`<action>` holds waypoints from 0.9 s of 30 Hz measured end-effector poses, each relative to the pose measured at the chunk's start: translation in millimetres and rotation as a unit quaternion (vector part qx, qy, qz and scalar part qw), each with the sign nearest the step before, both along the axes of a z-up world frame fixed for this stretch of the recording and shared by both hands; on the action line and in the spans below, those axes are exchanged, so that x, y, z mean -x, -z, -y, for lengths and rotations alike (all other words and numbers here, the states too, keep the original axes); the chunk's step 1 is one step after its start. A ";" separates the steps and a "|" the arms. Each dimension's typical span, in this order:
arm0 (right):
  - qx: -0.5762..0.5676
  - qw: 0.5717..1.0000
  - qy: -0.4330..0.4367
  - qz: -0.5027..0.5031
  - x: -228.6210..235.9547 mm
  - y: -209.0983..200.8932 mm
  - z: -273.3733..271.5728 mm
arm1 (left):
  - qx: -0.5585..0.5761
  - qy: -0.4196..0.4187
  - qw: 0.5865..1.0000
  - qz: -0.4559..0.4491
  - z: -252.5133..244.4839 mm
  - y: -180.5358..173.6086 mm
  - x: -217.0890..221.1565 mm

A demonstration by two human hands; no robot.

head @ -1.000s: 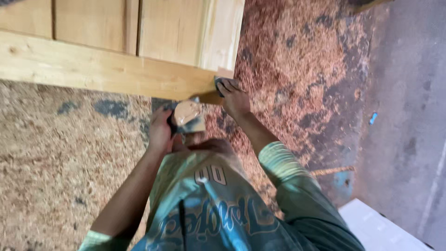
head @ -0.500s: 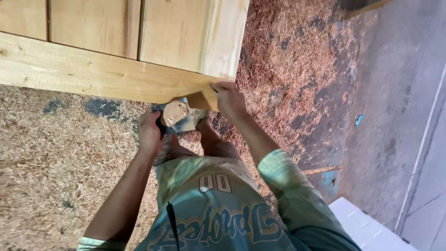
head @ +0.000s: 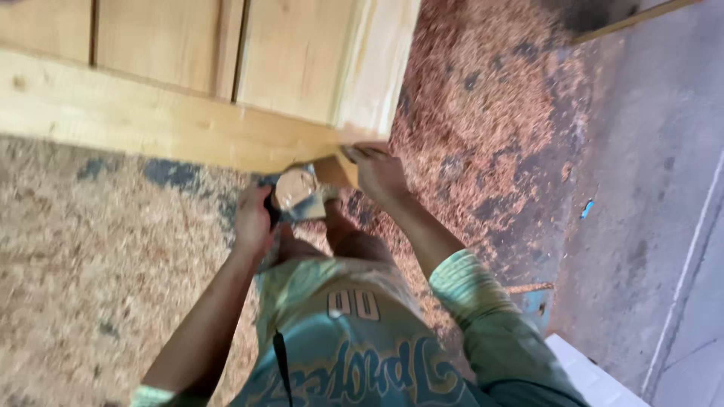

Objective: The person applies wood filler to a wooden door using a putty knife and a stick, spreading it into gaps and smoothing the surface. The person works on the door's surface and edges, repeatedly applying and smoothing the filler.

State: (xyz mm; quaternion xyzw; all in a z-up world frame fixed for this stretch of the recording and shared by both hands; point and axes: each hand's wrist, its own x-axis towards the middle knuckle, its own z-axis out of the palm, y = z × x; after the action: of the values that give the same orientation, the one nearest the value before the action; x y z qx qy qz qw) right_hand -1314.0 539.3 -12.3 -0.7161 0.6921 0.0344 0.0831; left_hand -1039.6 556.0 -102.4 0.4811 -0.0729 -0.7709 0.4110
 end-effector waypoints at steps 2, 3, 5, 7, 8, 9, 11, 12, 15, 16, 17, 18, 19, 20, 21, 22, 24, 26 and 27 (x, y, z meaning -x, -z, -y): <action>-0.127 0.973 0.178 0.072 15.2 -4.0 25.0 | 0.016 0.009 0.999 0.040 1.3 14.2 4.4; -0.134 0.962 0.207 0.117 9.4 -1.7 24.5 | 0.090 0.069 0.983 0.145 -5.5 17.5 1.1; -0.093 0.968 0.189 0.137 -4.1 3.6 26.3 | 0.244 0.194 0.888 0.337 0.6 25.4 3.1; -0.082 0.986 0.116 0.083 -34.2 12.1 1.5 | 0.128 0.093 0.972 0.174 -5.7 32.1 2.9; -0.083 0.992 0.077 0.063 -42.9 15.3 -6.6 | 0.070 0.042 0.993 0.083 -2.1 38.9 5.9; -0.081 0.994 0.049 0.051 -42.3 15.6 -12.4 | 0.087 0.070 0.991 0.078 1.0 45.4 13.5; -0.075 0.997 0.008 0.035 -34.4 5.1 -16.8 | 0.061 0.081 0.995 -0.002 5.3 48.2 23.4; -0.064 0.997 0.007 0.030 -21.2 0.6 -0.4 | 0.014 0.069 0.995 -0.077 16.6 52.1 30.5; -0.067 0.996 0.034 0.049 -11.1 -7.7 4.9 | 0.145 0.150 0.963 0.169 12.0 66.5 23.9; -0.071 0.995 0.043 0.059 -11.3 -9.5 -3.1 | 0.274 0.184 0.912 0.243 10.2 70.3 21.5; -0.199 0.971 0.097 0.092 -11.4 -10.7 -2.1 | 0.400 0.209 0.838 0.307 18.9 72.4 24.8; -0.181 0.967 0.122 0.134 -8.9 -13.1 -5.1 | 0.299 0.193 0.912 0.202 31.2 72.4 30.6; -0.165 0.960 0.140 0.178 -15.1 -12.8 -9.6 | 0.237 0.176 0.945 0.142 39.2 68.6 29.5; -0.147 0.951 0.157 0.221 -17.9 -12.5 -13.0 | 0.165 0.166 0.969 0.085 47.7 62.7 29.0; -0.181 0.959 0.121 0.184 -17.2 -13.3 -18.1 | 0.100 0.153 0.982 0.046 51.2 54.4 32.0; -0.214 0.962 0.085 0.146 -13.1 -14.1 -22.2 | 0.041 0.144 0.989 0.021 52.9 44.3 34.6; -0.228 0.955 0.112 0.151 -6.5 -14.9 -31.6 | 0.005 0.156 0.988 0.023 64.5 23.1 42.8; -0.201 0.928 0.229 0.213 10.1 -14.4 -41.7 | -0.013 0.146 0.988 0.051 68.5 8.6 56.8; -0.154 0.909 0.281 0.267 18.3 -16.0 -44.4 | 0.037 0.141 0.989 0.005 66.9 2.8 68.8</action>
State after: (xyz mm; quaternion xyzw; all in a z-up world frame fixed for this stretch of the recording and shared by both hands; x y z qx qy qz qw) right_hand -1332.3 583.7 3.8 -0.4530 0.8027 -0.0763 0.3804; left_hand -1108.4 489.1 -105.2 0.4542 -0.1707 -0.8154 0.3158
